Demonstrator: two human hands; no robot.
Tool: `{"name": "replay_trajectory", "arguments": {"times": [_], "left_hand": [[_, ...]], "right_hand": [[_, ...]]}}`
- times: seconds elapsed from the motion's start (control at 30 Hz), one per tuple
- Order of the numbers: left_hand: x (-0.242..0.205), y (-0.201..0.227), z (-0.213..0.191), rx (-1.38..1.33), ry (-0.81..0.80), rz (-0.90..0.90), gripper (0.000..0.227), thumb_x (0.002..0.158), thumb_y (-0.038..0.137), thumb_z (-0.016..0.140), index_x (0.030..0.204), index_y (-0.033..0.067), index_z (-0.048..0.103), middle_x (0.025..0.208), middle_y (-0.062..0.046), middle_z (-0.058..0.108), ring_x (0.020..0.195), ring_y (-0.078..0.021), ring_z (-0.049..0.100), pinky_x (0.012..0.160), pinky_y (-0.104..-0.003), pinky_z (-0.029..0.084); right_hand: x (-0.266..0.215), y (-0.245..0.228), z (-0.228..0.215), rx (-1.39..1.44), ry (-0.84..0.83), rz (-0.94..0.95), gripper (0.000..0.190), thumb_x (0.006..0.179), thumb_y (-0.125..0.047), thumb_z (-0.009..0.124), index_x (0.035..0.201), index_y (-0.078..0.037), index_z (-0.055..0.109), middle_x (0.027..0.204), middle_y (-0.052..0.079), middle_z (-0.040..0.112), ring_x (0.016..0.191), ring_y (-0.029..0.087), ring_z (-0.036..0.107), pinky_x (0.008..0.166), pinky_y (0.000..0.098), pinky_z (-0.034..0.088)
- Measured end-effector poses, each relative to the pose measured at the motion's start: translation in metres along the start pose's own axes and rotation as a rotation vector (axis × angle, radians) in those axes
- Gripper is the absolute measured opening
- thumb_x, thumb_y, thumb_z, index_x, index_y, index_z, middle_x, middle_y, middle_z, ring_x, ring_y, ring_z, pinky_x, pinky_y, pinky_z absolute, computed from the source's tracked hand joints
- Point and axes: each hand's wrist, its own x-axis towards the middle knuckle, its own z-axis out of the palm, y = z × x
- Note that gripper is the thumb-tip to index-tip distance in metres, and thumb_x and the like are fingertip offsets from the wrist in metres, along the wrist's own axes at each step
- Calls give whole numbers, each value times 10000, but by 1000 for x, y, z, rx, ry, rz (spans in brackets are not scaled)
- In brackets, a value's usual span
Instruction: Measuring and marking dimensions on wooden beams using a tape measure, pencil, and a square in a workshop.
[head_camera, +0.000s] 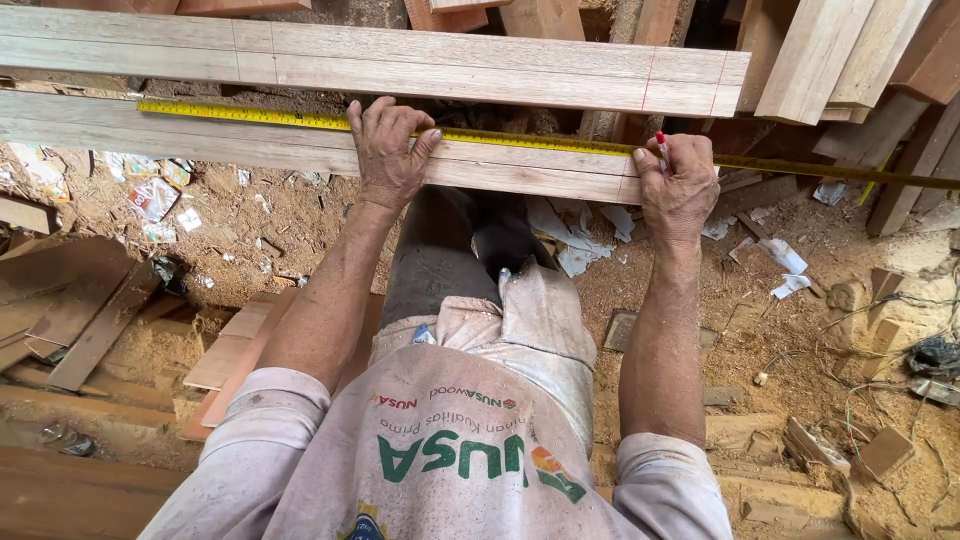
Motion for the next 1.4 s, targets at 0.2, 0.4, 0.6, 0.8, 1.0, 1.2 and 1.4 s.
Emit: {"name": "replay_trajectory", "arguments": {"times": [0.2, 0.4, 0.6, 0.8, 1.0, 1.2, 1.4], "left_hand": [[1, -3, 0, -10, 10, 21, 364, 1064, 512, 543, 1000, 196, 710, 1007, 7, 685, 1162, -307, 560, 1120, -593, 186], [-7, -31, 13, -45, -24, -89, 304, 1004, 599, 662, 978, 300, 711, 1004, 32, 668, 1246, -223, 540, 1197, -531, 109], [-14, -85, -17, -22, -101, -178, 338, 1047, 598, 670, 969, 273, 721, 960, -1, 677, 1231, -288, 570, 1173, -589, 138], [-25, -141, -62, 106, -161, -216, 334, 1103, 581, 644, 1024, 268, 727, 1002, -21, 667, 1286, -316, 545, 1177, -614, 137], [-25, -133, -62, 131, -150, -219, 390, 1112, 627, 591, 1066, 263, 723, 1023, -34, 659, 1308, -313, 526, 1173, -613, 138], [-15, -80, -28, 90, -113, -131, 540, 1085, 714, 464, 1097, 236, 715, 1009, -69, 665, 1264, -321, 549, 1170, -609, 165], [-13, -40, 7, -10, -56, -46, 324, 1049, 567, 593, 1078, 266, 710, 1012, -12, 663, 1220, -251, 568, 1177, -571, 137]], "right_hand": [[0, -8, -5, -36, -39, 23, 122, 965, -191, 781, 1056, -124, 735, 1082, 45, 628, 896, 207, 642, 722, 370, 512], [-2, 2, -4, 38, -48, 117, 104, 985, -218, 796, 1078, -186, 759, 1057, 49, 655, 980, 346, 704, 894, 481, 549], [-2, 26, -10, 92, -64, 86, 90, 1003, -112, 738, 1088, -130, 763, 1051, 119, 657, 1001, 372, 698, 878, 474, 562], [0, 23, -21, 66, -88, 56, 113, 997, -72, 770, 1108, -91, 772, 1062, 139, 651, 998, 374, 689, 863, 471, 555], [0, 18, -20, 49, -78, 71, 114, 985, -111, 800, 1097, -118, 780, 1061, 121, 668, 996, 370, 692, 872, 458, 546], [-2, 21, -18, 17, -63, 57, 114, 973, -138, 825, 1080, -139, 784, 1053, 90, 671, 983, 344, 692, 870, 439, 543], [-2, 21, -16, 21, -57, 52, 119, 976, -156, 828, 1083, -148, 776, 1059, 90, 671, 999, 344, 686, 893, 445, 532]]}}
